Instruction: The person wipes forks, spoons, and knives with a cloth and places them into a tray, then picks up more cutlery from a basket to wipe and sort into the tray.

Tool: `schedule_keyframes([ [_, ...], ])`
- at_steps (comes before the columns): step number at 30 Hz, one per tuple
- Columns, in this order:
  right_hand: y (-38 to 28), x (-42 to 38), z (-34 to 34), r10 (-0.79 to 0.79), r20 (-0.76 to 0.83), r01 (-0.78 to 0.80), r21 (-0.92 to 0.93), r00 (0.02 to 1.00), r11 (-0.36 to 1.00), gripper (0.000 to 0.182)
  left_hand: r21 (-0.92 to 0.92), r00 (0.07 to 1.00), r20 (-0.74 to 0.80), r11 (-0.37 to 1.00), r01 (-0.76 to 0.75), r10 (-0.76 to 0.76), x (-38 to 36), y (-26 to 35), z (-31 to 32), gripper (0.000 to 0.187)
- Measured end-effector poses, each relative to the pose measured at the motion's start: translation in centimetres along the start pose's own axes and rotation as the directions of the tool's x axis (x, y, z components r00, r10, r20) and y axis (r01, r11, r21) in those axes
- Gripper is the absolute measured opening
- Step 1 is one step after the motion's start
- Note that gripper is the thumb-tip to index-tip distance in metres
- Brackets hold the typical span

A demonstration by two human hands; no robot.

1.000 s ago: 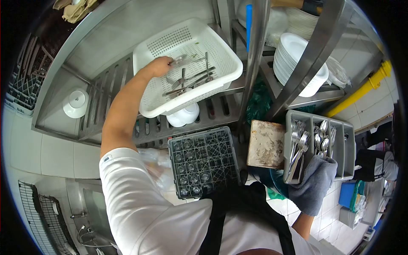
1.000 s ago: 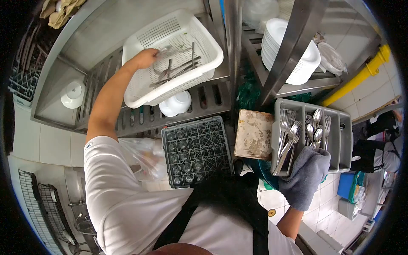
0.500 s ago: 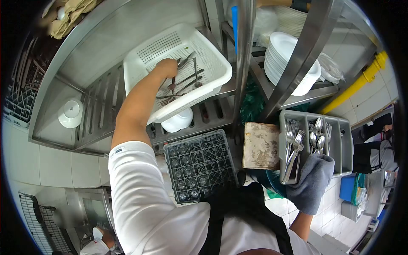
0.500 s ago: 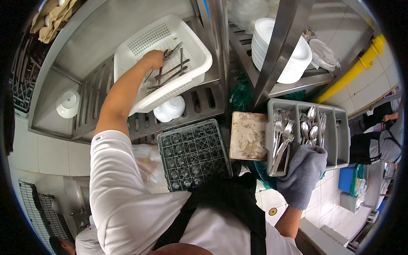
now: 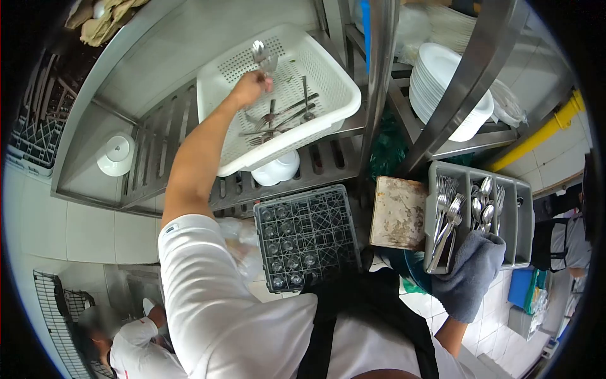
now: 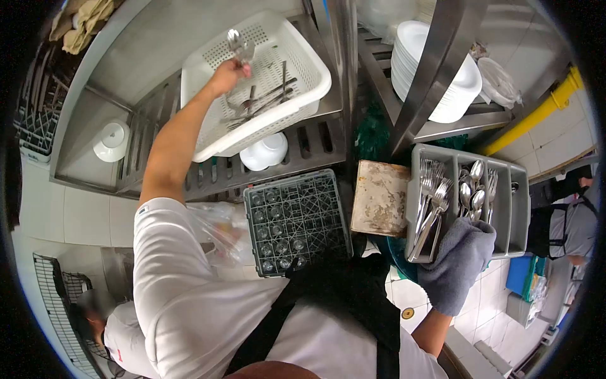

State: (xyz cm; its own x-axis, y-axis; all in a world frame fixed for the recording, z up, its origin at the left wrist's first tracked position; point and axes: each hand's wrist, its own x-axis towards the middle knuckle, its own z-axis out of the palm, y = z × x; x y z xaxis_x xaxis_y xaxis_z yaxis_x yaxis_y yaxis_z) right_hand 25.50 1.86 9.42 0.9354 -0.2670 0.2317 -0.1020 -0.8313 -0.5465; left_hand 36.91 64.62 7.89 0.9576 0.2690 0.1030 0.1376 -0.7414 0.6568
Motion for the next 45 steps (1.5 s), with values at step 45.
schedule_keyframes([
  [45, -1.1, -0.9, -0.6, 0.015, 0.004, -0.015, -0.003, 1.000, 1.000, 0.043, 0.433, 1.000, 0.011, 0.901, -0.012, 0.008, -4.0, 2.7, -3.2, 0.030],
])
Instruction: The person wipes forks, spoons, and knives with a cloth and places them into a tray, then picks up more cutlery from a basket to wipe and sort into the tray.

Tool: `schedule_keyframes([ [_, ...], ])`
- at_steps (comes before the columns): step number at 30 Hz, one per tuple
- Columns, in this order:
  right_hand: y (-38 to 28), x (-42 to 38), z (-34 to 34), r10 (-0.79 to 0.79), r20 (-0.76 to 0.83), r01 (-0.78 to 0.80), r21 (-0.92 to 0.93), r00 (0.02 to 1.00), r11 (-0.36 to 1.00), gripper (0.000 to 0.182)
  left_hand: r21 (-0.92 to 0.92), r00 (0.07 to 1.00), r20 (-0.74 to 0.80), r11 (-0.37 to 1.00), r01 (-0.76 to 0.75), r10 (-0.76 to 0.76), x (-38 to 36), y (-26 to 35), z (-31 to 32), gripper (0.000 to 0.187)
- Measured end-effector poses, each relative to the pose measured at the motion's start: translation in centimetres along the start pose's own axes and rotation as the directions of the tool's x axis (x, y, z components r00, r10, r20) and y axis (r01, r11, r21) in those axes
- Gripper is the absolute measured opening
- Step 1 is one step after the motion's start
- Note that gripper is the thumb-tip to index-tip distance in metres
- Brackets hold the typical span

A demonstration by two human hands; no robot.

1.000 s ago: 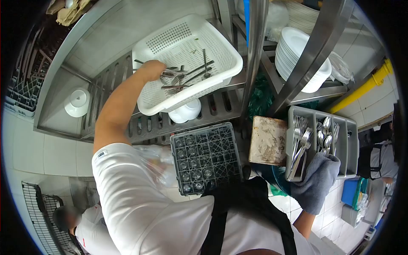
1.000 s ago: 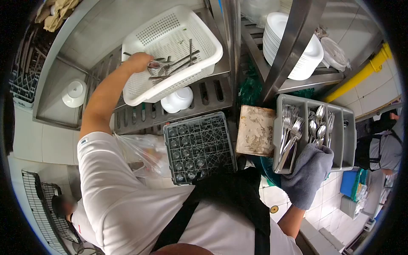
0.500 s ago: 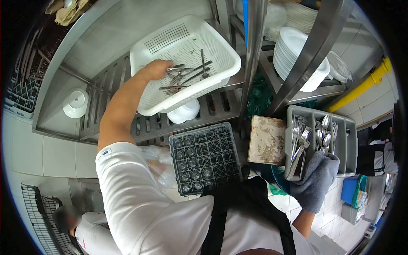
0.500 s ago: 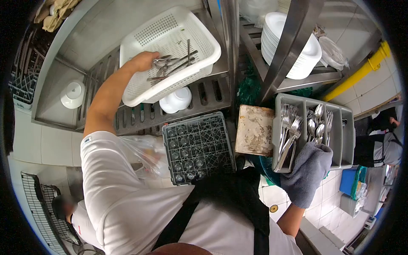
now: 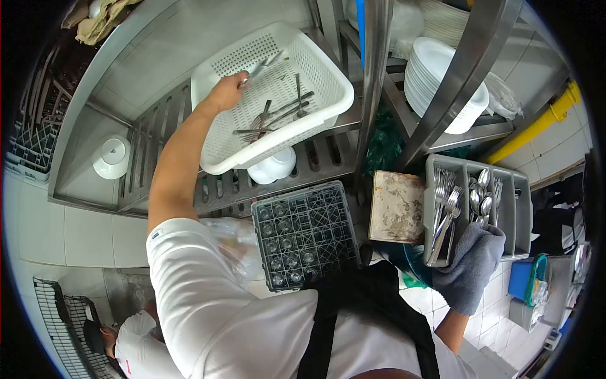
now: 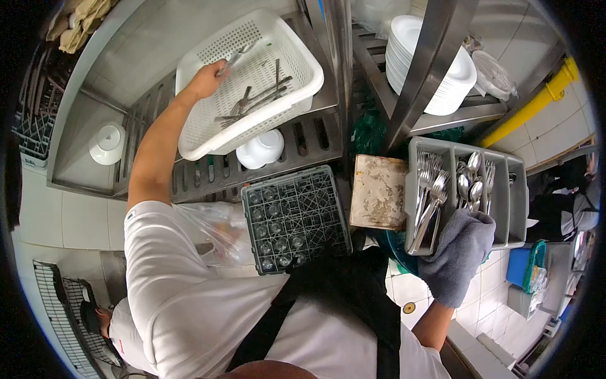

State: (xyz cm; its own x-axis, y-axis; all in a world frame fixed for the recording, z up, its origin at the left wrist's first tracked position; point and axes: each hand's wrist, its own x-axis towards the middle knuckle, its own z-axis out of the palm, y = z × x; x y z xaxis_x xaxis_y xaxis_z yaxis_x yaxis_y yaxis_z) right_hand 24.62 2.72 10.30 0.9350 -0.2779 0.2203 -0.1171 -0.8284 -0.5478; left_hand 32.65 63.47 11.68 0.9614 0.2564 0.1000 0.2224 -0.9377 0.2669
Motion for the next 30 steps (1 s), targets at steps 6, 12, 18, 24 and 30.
schedule_keyframes([
  [6, -0.8, 0.7, -0.5, 0.139, 0.029, -0.141, 0.042, 0.990, 0.989, 0.042, -0.007, 0.952, 0.306, 1.000, 0.017, -0.014, -1.9, 5.2, 0.2, 0.052],
  [12, -1.6, 0.6, 0.2, 0.288, 0.024, -0.289, 0.086, 0.957, 0.953, 0.041, 0.261, 0.943, 0.299, 0.963, 0.068, -0.147, 0.3, 2.1, 2.8, 0.047],
  [18, -1.9, 1.2, 0.1, 0.380, 0.059, -0.383, 0.062, 0.923, 0.922, 0.039, 0.077, 0.941, 0.077, 0.943, 0.324, -0.329, 1.9, 1.4, 2.5, 0.048],
  [24, -1.7, 0.2, -0.1, 0.223, 0.034, -0.224, 0.036, 0.974, 0.974, 0.040, -0.038, 0.912, 0.385, 0.989, -0.140, 0.144, -2.2, 4.0, 0.6, 0.046],
  [30, 0.1, 0.5, -0.1, 0.099, 0.059, -0.104, 0.081, 0.993, 0.991, 0.041, 0.077, 0.856, 0.484, 0.967, -0.245, 0.179, -3.8, 5.7, 2.0, 0.042],
])
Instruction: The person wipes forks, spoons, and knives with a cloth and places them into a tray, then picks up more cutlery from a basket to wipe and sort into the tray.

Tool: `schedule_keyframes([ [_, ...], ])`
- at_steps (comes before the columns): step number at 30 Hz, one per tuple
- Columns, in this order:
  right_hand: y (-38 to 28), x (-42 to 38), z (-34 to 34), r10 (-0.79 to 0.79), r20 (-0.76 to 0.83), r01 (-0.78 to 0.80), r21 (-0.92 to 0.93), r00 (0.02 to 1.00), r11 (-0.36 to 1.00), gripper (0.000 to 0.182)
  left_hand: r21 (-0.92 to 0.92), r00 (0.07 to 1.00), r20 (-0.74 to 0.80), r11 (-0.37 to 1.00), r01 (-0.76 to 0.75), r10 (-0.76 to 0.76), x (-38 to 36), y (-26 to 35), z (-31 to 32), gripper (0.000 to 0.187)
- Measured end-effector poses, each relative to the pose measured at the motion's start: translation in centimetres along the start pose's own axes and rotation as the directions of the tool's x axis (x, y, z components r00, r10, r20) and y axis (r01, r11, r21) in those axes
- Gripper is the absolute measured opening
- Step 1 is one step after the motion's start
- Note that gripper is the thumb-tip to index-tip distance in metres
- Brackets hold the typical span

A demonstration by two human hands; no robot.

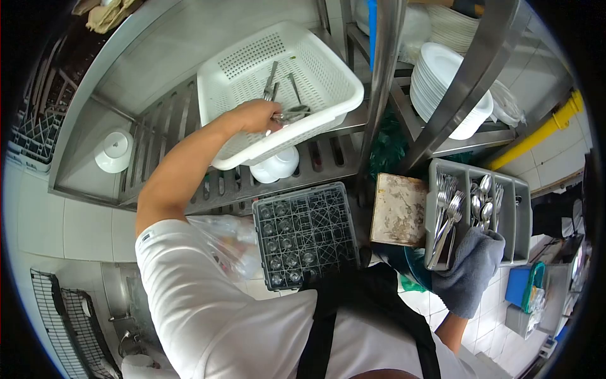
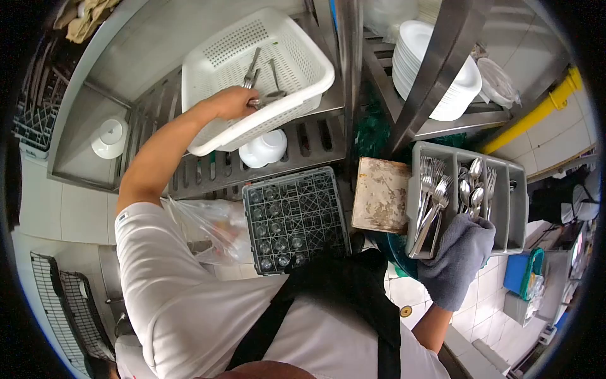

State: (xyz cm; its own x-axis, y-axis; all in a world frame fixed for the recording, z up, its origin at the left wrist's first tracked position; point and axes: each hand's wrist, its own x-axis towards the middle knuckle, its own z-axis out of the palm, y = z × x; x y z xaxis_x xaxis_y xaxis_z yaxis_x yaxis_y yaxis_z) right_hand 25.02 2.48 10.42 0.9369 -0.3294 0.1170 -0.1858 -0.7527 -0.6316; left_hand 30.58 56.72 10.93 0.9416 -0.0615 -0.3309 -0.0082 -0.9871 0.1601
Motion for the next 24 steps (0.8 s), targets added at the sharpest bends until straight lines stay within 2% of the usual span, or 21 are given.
schedule_keyframes([
  [1, 0.4, 0.3, 0.6, 0.045, -0.019, -0.045, 0.007, 0.999, 0.999, 0.041, -0.015, 0.997, -0.077, 1.000, 0.003, -0.004, 0.5, -0.8, 0.6, 0.042],
  [2, 0.3, 0.4, 0.8, 0.093, -0.041, -0.092, 0.016, 0.995, 0.996, 0.041, -0.014, 0.996, -0.083, 1.000, 0.005, -0.006, 0.8, -0.6, 0.6, 0.042],
  [4, -0.9, 0.0, 0.6, 0.103, -0.058, -0.105, -0.039, 0.993, 0.994, 0.040, -0.197, 0.953, -0.248, 0.973, 0.124, -0.171, 1.8, 0.0, 0.8, 0.044],
  [5, -1.3, -0.1, 0.5, 0.115, -0.073, -0.122, -0.096, 0.991, 0.988, 0.040, -0.197, 0.953, -0.252, 0.973, 0.119, -0.167, 2.1, -0.1, 0.4, 0.044],
  [7, -1.0, 0.2, 0.3, 0.103, -0.070, -0.110, -0.098, 0.992, 0.989, 0.039, -0.423, 0.900, -0.327, 0.897, 0.132, -0.287, 2.6, -0.7, -0.8, 0.045],
  [9, -0.3, 0.4, 0.2, 0.083, -0.055, -0.088, -0.098, 0.995, 0.991, 0.039, -0.428, 0.894, -0.353, 0.897, 0.108, -0.276, 2.0, -1.7, -2.4, 0.046],
  [11, 0.3, 0.4, 0.1, 0.065, -0.040, -0.068, -0.097, 0.997, 0.993, 0.038, -0.495, 0.909, -0.394, 0.865, -0.084, -0.137, 3.2, -5.1, -2.6, 0.041],
  [12, 0.4, 0.3, 0.2, 0.068, -0.041, -0.071, -0.097, 0.997, 0.993, 0.038, -0.481, 0.941, -0.279, 0.876, 0.034, -0.190, 1.3, -2.8, -4.6, 0.039],
  [13, 0.4, 0.2, 0.2, 0.061, -0.036, -0.063, -0.032, 0.997, 0.998, 0.037, -0.481, 0.942, -0.279, 0.876, 0.034, -0.189, 1.1, -2.3, -5.4, 0.039],
  [14, 0.4, 0.2, 0.3, 0.055, -0.032, -0.053, 0.034, 0.998, 0.998, 0.037, -0.476, 0.941, -0.228, 0.872, 0.116, -0.249, 1.0, -2.1, -5.9, 0.040],
  [15, 0.1, 0.1, 0.3, 0.056, -0.032, -0.055, 0.035, 0.998, 0.998, 0.037, -0.465, 0.934, -0.178, 0.863, 0.197, -0.309, 1.0, -2.1, -6.2, 0.041],
  [16, -0.5, -0.1, 0.3, 0.050, -0.043, -0.050, -0.008, 0.998, 0.999, 0.037, -0.528, 0.891, -0.189, 0.808, 0.262, -0.413, 1.6, -2.5, -6.5, 0.033],
  [17, -0.9, -0.1, 0.3, 0.041, -0.056, -0.044, -0.051, 0.998, 0.998, 0.037, -0.528, 0.891, -0.188, 0.807, 0.264, -0.414, 2.2, -3.7, -6.5, 0.033],
  [19, -0.4, 0.1, 0.6, 0.042, -0.060, -0.045, -0.051, 0.997, 0.998, 0.037, -0.751, 0.887, -0.230, 0.653, 0.099, -0.399, 3.2, -6.2, -5.8, 0.027],
  [20, -0.2, 0.2, 0.6, 0.045, -0.068, -0.048, -0.050, 0.997, 0.998, 0.037, -0.716, 0.845, -0.321, 0.694, 0.080, -0.428, 2.9, -5.0, -5.7, 0.020],
  [21, -0.2, 0.1, 0.6, 0.047, -0.070, -0.050, -0.050, 0.996, 0.997, 0.037, -0.715, 0.846, -0.321, 0.695, 0.078, -0.425, 3.1, -5.2, -5.5, 0.020],
  [23, -0.4, -0.1, 0.5, 0.013, -0.077, -0.019, -0.079, 0.997, 0.997, 0.036, -0.804, 0.836, -0.376, 0.589, -0.080, -0.399, 3.9, -5.3, -5.1, 0.021],
  [24, -0.5, -0.2, 0.4, 0.019, -0.079, -0.026, -0.081, 0.997, 0.996, 0.036, -0.804, 0.840, -0.373, 0.589, -0.080, -0.394, 4.3, -5.1, -4.8, 0.021],
])
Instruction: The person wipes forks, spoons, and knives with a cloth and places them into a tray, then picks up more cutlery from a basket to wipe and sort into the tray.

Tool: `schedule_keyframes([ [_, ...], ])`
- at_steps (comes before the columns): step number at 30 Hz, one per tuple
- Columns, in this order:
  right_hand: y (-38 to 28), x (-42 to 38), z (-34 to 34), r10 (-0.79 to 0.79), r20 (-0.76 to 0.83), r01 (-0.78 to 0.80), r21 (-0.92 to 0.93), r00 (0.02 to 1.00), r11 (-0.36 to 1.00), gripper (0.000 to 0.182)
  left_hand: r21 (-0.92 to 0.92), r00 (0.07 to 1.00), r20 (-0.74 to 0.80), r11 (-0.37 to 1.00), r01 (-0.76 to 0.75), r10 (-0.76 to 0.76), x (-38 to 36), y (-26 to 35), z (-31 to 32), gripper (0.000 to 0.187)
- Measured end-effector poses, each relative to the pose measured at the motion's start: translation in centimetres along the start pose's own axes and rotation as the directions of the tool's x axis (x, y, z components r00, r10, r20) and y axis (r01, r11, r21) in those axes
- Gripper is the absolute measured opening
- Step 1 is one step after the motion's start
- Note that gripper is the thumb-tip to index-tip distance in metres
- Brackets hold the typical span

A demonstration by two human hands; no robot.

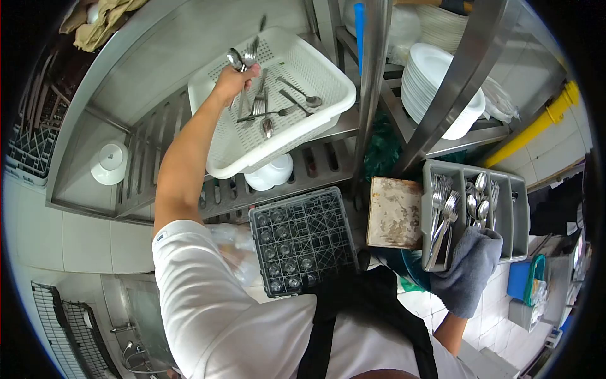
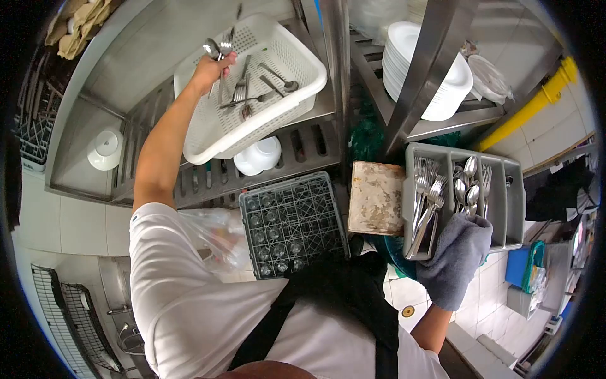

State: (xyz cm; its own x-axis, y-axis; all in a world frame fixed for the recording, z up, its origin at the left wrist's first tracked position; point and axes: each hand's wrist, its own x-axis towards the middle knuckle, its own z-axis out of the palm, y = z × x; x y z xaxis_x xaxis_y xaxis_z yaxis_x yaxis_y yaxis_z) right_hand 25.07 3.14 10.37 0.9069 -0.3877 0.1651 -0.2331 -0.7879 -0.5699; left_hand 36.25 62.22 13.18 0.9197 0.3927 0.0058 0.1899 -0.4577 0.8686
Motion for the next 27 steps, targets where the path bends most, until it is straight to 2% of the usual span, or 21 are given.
schedule_keyframes([
  [2, -0.3, 0.1, -0.2, 0.063, 0.029, -0.065, 0.080, 0.998, 0.995, 0.036, -0.102, 0.978, -0.177, 0.986, -0.132, 0.112, -0.3, -0.3, 1.1, 0.022],
  [3, -0.3, 0.4, 0.0, 0.064, 0.027, -0.066, 0.080, 0.998, 0.995, 0.036, -0.104, 0.978, -0.177, 0.986, -0.133, 0.113, -0.6, -0.1, 1.5, 0.022],
  [5, 0.0, 0.9, 0.4, 0.190, 0.069, -0.200, 0.188, 0.979, 0.962, 0.037, -0.265, 0.988, -0.154, 0.963, -0.052, 0.011, -1.3, 0.0, 1.9, 0.022],
  [6, 0.1, 0.9, 0.4, 0.190, 0.068, -0.200, 0.188, 0.979, 0.962, 0.037, -0.385, 0.985, -0.170, 0.922, -0.045, -0.023, -0.5, -0.9, 2.1, 0.021],
  [7, 0.3, 0.9, 0.3, 0.158, 0.064, -0.166, 0.160, 0.985, 0.973, 0.037, -0.386, 0.985, -0.170, 0.921, -0.045, -0.023, -0.1, -1.2, 1.6, 0.021],
  [9, 0.2, 0.9, 0.4, 0.125, 0.063, -0.133, 0.129, 0.990, 0.983, 0.037, -0.297, 0.969, -0.183, 0.930, -0.215, 0.165, 0.2, -1.0, 0.9, 0.021],
  [11, -0.2, 1.0, 0.5, 0.234, 0.074, -0.245, 0.215, 0.969, 0.946, 0.037, -0.344, 0.970, -0.202, 0.917, -0.200, 0.136, 0.1, -0.8, 0.9, 0.021],
  [12, 0.0, 0.6, 0.4, 0.231, 0.075, -0.242, 0.213, 0.970, 0.946, 0.037, -0.227, 0.966, -0.207, 0.953, -0.202, 0.155, -0.3, -0.9, 1.2, 0.021],
  [13, 0.4, -0.1, 0.1, 0.001, 0.015, -0.002, 0.089, 1.000, 0.996, 0.037, -0.106, 0.961, -0.213, 0.974, -0.202, 0.176, -0.7, -0.8, 1.2, 0.021],
  [14, 0.5, -0.4, -0.1, -0.235, -0.017, 0.234, -0.048, 0.972, 0.971, 0.037, -0.060, 0.979, -0.105, 0.981, -0.183, 0.176, -0.9, -1.6, 1.4, 0.022],
  [15, 0.1, -0.2, -0.3, -0.235, -0.022, 0.234, -0.046, 0.972, 0.971, 0.037, -0.061, 0.978, -0.106, 0.980, -0.188, 0.181, -0.5, -2.0, 1.4, 0.022],
  [17, -1.1, 0.2, -1.0, 0.094, 0.075, -0.105, 0.170, 0.993, 0.980, 0.039, -0.009, 0.984, -0.153, 0.996, -0.093, 0.091, 0.7, -2.2, 1.4, 0.023],
  [18, -0.5, 0.4, -0.6, 0.097, 0.072, -0.108, 0.170, 0.993, 0.980, 0.039, -0.053, 0.965, -0.241, 0.991, -0.124, 0.108, 1.1, -1.4, 1.1, 0.028],
  [19, 0.5, 0.6, 0.2, 0.046, 0.040, -0.051, 0.144, 0.998, 0.988, 0.039, -0.054, 0.965, -0.238, 0.991, -0.124, 0.108, 1.8, -0.4, 0.2, 0.028],
  [21, 1.1, 0.4, 0.5, -0.009, 0.010, 0.008, 0.114, 1.000, 0.993, 0.039, 0.309, 0.972, -0.229, 0.943, 0.125, -0.053, 1.9, 2.6, -1.6, 0.031],
  [22, 0.9, 0.2, 0.4, -0.067, 0.003, 0.067, 0.053, 0.998, 0.996, 0.038, 0.310, 0.974, -0.139, 0.942, -0.130, 0.180, 1.0, 3.2, -1.5, 0.034],
  [23, 0.8, 0.0, 0.4, -0.124, -0.002, 0.124, -0.007, 0.992, 0.992, 0.037, 0.311, 0.974, -0.139, 0.942, -0.130, 0.180, 1.4, 2.9, -1.5, 0.034],
  [24, 0.8, 0.0, 0.3, -0.124, -0.002, 0.124, -0.006, 0.992, 0.992, 0.037, 0.637, 0.989, -0.013, 0.763, -0.105, 0.147, 2.1, 2.2, -1.6, 0.029],
  [25, 0.8, 0.1, 0.1, -0.104, 0.011, 0.104, 0.031, 0.995, 0.994, 0.036, 0.873, 0.993, 0.092, 0.474, -0.115, 0.070, 2.6, 1.4, -1.6, 0.026],
  [26, 0.8, 0.2, 0.0, -0.083, 0.022, 0.082, 0.069, 0.996, 0.994, 0.035, 0.874, 0.993, 0.094, 0.471, -0.118, 0.075, 2.7, 0.2, -1.7, 0.026],
  [27, 0.7, 0.2, -0.1, -0.080, 0.019, 0.078, 0.071, 0.997, 0.994, 0.035, 0.842, 0.976, 0.203, 0.493, -0.217, 0.083, 2.2, -1.1, -1.6, 0.024],
])
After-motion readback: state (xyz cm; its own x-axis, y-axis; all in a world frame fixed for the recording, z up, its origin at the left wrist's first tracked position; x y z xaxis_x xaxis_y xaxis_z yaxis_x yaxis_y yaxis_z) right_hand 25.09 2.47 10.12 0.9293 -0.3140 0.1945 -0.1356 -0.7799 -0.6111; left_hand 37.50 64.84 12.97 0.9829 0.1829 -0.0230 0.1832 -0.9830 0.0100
